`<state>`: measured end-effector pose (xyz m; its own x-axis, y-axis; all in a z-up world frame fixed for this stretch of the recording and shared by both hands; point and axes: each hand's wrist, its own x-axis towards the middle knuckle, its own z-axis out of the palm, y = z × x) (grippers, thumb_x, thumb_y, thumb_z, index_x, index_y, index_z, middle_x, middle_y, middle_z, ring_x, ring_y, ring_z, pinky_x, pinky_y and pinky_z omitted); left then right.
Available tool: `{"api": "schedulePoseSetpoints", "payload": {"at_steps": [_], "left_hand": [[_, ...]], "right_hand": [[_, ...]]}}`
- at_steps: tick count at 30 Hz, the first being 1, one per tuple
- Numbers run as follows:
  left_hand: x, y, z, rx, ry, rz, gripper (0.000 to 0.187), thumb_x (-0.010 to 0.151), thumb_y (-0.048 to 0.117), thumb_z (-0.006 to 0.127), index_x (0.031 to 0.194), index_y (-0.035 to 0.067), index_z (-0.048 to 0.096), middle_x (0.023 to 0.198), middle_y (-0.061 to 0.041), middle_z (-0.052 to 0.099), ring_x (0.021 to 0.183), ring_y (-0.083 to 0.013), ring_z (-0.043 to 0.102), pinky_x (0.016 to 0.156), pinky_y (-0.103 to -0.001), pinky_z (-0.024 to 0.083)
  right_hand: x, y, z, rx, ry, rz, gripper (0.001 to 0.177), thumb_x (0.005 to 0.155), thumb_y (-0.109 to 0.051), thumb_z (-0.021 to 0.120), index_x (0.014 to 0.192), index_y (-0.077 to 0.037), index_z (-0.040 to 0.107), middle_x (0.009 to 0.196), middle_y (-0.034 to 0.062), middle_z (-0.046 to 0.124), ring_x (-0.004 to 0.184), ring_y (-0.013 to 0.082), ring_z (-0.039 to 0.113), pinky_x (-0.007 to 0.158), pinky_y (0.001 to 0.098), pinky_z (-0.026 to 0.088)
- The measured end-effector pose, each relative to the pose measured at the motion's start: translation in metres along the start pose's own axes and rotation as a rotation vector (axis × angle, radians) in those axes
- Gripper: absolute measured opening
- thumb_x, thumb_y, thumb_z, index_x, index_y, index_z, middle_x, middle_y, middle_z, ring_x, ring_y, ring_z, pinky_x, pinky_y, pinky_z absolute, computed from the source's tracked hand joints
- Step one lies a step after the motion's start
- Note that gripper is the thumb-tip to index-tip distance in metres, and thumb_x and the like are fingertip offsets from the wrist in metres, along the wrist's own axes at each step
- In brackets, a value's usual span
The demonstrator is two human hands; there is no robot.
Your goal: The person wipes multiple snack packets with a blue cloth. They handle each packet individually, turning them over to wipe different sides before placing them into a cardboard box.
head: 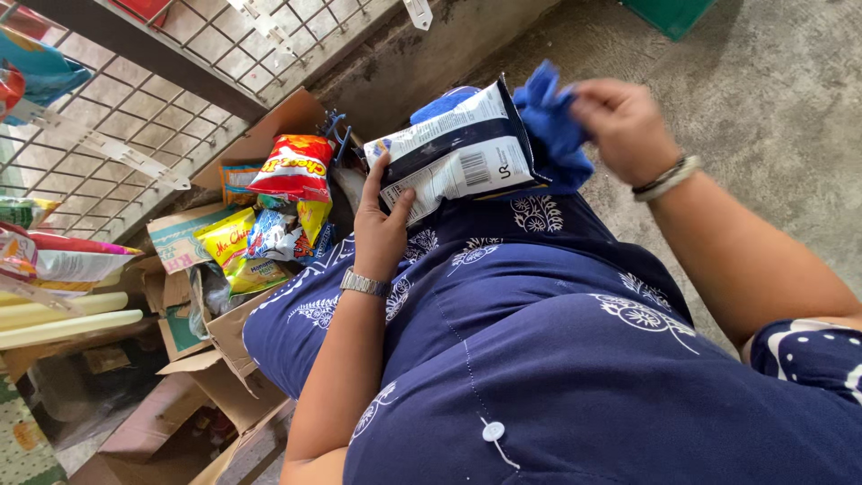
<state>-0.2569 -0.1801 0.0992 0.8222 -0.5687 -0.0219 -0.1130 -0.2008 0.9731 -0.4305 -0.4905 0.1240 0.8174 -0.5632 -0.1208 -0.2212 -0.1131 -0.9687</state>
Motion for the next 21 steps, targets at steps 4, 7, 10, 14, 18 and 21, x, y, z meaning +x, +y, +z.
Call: {"api": "schedulePoseSetpoints", "payload": {"at_steps": [4,7,10,14,18,21], "left_hand": [[0.000,0.014,0.003,0.066,0.021,0.030,0.064,0.095,0.009,0.073,0.153,0.008,0.047,0.144,-0.016,0.062,0.131,-0.0205,0.060,0.108,-0.033,0.049],[-0.003,0.024,0.005,0.099,0.013,-0.002,0.065,0.094,0.012,0.074,0.153,0.009,0.046,0.142,-0.015,0.064,0.128,-0.0195,0.062,0.107,-0.032,0.050],[-0.005,0.027,0.003,0.113,-0.002,-0.028,0.069,0.092,0.016,0.075,0.153,0.009,0.045,0.140,-0.014,0.065,0.125,-0.0184,0.064,0.105,-0.031,0.051],[-0.006,0.019,-0.005,0.107,-0.034,0.034,0.067,0.095,0.015,0.074,0.155,0.008,0.043,0.145,-0.015,0.061,0.129,-0.0189,0.060,0.108,-0.032,0.048],[-0.004,0.014,-0.020,0.088,-0.178,0.169,0.053,0.112,0.009,0.056,0.163,0.009,0.039,0.153,-0.017,0.057,0.139,-0.0255,0.054,0.115,-0.034,0.042],[-0.004,0.019,-0.039,0.508,-0.210,0.117,0.053,0.106,0.005,0.054,0.157,0.014,0.046,0.129,-0.017,0.064,0.114,-0.0314,0.067,0.099,-0.036,0.052]], "right_hand": [[0.009,-0.020,-0.005,0.859,-0.231,-0.196,0.018,0.111,-0.005,0.060,0.126,-0.001,0.070,0.123,0.0118,0.071,0.107,0.0201,0.071,0.099,0.0347,0.058],[0.017,-0.027,0.019,0.438,-0.435,-0.385,0.025,0.104,-0.010,0.062,0.128,-0.009,0.069,0.135,0.0105,0.066,0.121,0.0262,0.062,0.105,0.0416,0.049],[0.026,-0.019,0.072,-0.676,-0.454,-0.810,0.037,0.094,-0.028,0.063,0.131,-0.025,0.068,0.154,0.0095,0.052,0.144,0.0369,0.039,0.116,0.0504,0.022],[0.055,0.007,0.095,-0.631,-0.441,-0.581,0.049,0.107,-0.032,0.047,0.154,-0.017,0.045,0.168,0.0129,0.028,0.154,0.0427,0.011,0.118,0.0550,0.003],[0.090,0.045,0.087,-0.382,-0.440,-0.404,0.052,0.111,-0.031,0.038,0.160,-0.015,0.034,0.171,0.0117,0.022,0.160,0.0367,0.008,0.128,0.0487,0.005],[0.105,0.072,0.081,-0.280,-0.413,-0.281,0.052,0.110,-0.028,0.038,0.160,-0.011,0.037,0.168,0.0169,0.025,0.155,0.0386,0.011,0.122,0.0491,0.008]]}}
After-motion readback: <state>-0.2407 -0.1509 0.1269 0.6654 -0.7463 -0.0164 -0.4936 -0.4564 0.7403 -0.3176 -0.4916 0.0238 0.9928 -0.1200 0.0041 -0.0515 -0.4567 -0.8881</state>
